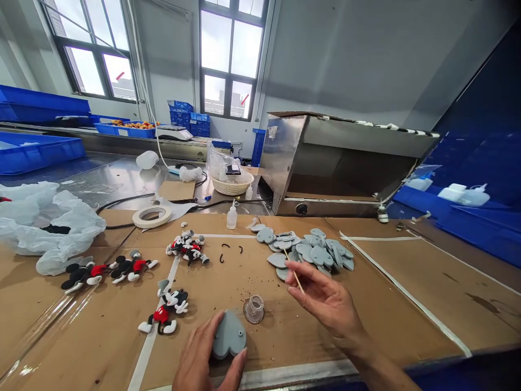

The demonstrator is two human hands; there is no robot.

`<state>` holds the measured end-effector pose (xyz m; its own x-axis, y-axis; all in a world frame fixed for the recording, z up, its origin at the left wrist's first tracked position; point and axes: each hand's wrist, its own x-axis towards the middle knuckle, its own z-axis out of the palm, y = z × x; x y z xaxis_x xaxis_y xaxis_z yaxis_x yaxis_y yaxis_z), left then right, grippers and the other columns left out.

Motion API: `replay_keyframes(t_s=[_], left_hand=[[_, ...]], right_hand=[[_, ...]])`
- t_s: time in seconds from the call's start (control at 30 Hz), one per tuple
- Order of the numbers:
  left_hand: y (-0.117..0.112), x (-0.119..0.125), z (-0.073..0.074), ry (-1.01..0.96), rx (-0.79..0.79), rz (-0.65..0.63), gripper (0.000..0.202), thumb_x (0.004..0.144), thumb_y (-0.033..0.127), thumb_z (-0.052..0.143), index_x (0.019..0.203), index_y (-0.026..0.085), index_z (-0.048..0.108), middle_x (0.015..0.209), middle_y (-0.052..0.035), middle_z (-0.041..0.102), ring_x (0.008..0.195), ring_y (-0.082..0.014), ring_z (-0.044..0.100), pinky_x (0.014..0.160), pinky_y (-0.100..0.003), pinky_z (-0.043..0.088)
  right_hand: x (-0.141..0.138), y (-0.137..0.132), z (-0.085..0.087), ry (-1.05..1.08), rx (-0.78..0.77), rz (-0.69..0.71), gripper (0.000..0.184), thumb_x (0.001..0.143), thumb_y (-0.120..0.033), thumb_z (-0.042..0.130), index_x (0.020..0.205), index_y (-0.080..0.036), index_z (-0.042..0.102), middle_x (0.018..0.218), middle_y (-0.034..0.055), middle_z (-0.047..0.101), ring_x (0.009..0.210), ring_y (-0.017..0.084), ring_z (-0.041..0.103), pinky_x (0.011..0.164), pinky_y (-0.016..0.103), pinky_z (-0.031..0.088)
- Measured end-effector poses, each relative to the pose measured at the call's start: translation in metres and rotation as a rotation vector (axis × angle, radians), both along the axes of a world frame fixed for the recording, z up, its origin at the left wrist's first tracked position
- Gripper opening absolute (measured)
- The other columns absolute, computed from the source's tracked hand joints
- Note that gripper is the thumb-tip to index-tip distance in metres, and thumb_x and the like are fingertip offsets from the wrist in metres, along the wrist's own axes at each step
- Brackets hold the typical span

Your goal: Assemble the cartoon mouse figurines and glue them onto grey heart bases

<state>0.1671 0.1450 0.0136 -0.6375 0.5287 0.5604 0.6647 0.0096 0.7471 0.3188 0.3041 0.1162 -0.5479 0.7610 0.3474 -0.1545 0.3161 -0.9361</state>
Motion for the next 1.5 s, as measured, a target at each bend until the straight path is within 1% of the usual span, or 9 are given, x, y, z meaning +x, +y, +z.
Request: replay_keyframes(t_s=[0.07, 0.13, 0.27, 0.53, 0.67, 0.83, 1.07, 1.2, 1.5], left_hand=[[0.003, 0.001, 0.005, -0.028, 0.026, -0.004, 0.043, 0.078, 0.043, 0.068, 0.116, 0.024, 0.064, 0.114, -0.0065, 0.071, 0.103, -0.0263, 0.065, 0.091, -0.035, 0.048], [0.005, 0.001, 0.008, -0.061, 0.041, -0.011, 0.043, 0.078, 0.043, 0.069, 0.115, 0.024, 0.065, 0.114, -0.0063, 0.071, 0.103, -0.0263, 0.065, 0.091, -0.035, 0.048], [0.003, -0.001, 0.013, -0.088, 0.024, -0.064, 0.042, 0.078, 0.041, 0.068, 0.116, 0.024, 0.065, 0.114, -0.0061, 0.071, 0.104, -0.0250, 0.064, 0.093, -0.035, 0.048], [-0.001, 0.003, 0.016, -0.115, -0.071, -0.069, 0.047, 0.079, 0.045, 0.067, 0.120, 0.024, 0.062, 0.122, -0.0047, 0.068, 0.113, -0.0230, 0.062, 0.098, -0.033, 0.047], [-0.003, 0.004, 0.011, -0.096, -0.105, -0.042, 0.049, 0.079, 0.049, 0.067, 0.122, 0.027, 0.060, 0.124, -0.0023, 0.067, 0.114, -0.0225, 0.062, 0.099, -0.034, 0.047], [-0.005, 0.003, 0.011, -0.082, -0.133, -0.051, 0.049, 0.078, 0.051, 0.067, 0.122, 0.028, 0.060, 0.122, -0.0013, 0.069, 0.110, -0.0226, 0.064, 0.098, -0.035, 0.049], [-0.007, 0.000, 0.016, -0.068, -0.146, -0.056, 0.048, 0.077, 0.052, 0.068, 0.120, 0.030, 0.060, 0.118, 0.0009, 0.070, 0.106, -0.0205, 0.067, 0.092, -0.032, 0.054], [-0.007, -0.002, 0.016, -0.001, -0.128, -0.082, 0.049, 0.077, 0.049, 0.070, 0.120, 0.027, 0.060, 0.116, -0.0013, 0.071, 0.103, -0.0208, 0.068, 0.086, -0.029, 0.056], [-0.005, 0.003, 0.016, -0.049, -0.100, -0.101, 0.047, 0.079, 0.050, 0.068, 0.120, 0.029, 0.060, 0.115, -0.0002, 0.071, 0.103, -0.0200, 0.067, 0.087, -0.030, 0.055]], right_hand=[[0.004, -0.005, -0.012, 0.061, -0.013, -0.138, 0.015, 0.076, -0.027, 0.078, 0.090, -0.029, 0.078, 0.079, 0.0000, 0.065, 0.076, 0.013, 0.059, 0.073, 0.023, 0.050], [0.007, -0.008, -0.023, 0.104, -0.007, -0.217, 0.009, 0.078, -0.032, 0.076, 0.086, -0.030, 0.079, 0.075, -0.0008, 0.063, 0.069, 0.011, 0.056, 0.068, 0.022, 0.048], [0.010, -0.011, -0.033, 0.100, 0.016, -0.223, 0.006, 0.077, -0.034, 0.077, 0.082, -0.031, 0.079, 0.077, 0.0000, 0.066, 0.074, 0.013, 0.058, 0.067, 0.023, 0.048], [0.004, -0.017, -0.019, -0.023, 0.126, -0.166, 0.008, 0.078, -0.024, 0.075, 0.071, -0.023, 0.077, 0.075, 0.0031, 0.073, 0.074, 0.018, 0.066, 0.071, 0.026, 0.051], [-0.001, -0.016, -0.017, -0.060, 0.155, -0.160, 0.007, 0.079, -0.024, 0.074, 0.073, -0.022, 0.075, 0.071, 0.0005, 0.072, 0.066, 0.014, 0.064, 0.063, 0.022, 0.049], [-0.007, -0.011, -0.018, -0.067, 0.160, -0.145, 0.005, 0.081, -0.024, 0.073, 0.077, -0.024, 0.075, 0.074, -0.0014, 0.072, 0.068, 0.012, 0.065, 0.066, 0.019, 0.049], [-0.012, -0.006, -0.023, -0.062, 0.113, -0.123, 0.006, 0.081, -0.025, 0.074, 0.076, -0.023, 0.074, 0.074, -0.0014, 0.071, 0.066, 0.011, 0.064, 0.065, 0.018, 0.050], [-0.013, -0.002, -0.027, -0.062, 0.048, -0.115, 0.008, 0.080, -0.027, 0.074, 0.075, -0.022, 0.074, 0.075, -0.0017, 0.070, 0.064, 0.009, 0.063, 0.064, 0.018, 0.050], [-0.013, 0.000, -0.027, -0.058, -0.087, -0.120, 0.013, 0.077, -0.031, 0.078, 0.072, -0.020, 0.072, 0.065, -0.0024, 0.067, 0.060, 0.009, 0.062, 0.062, 0.017, 0.051]])
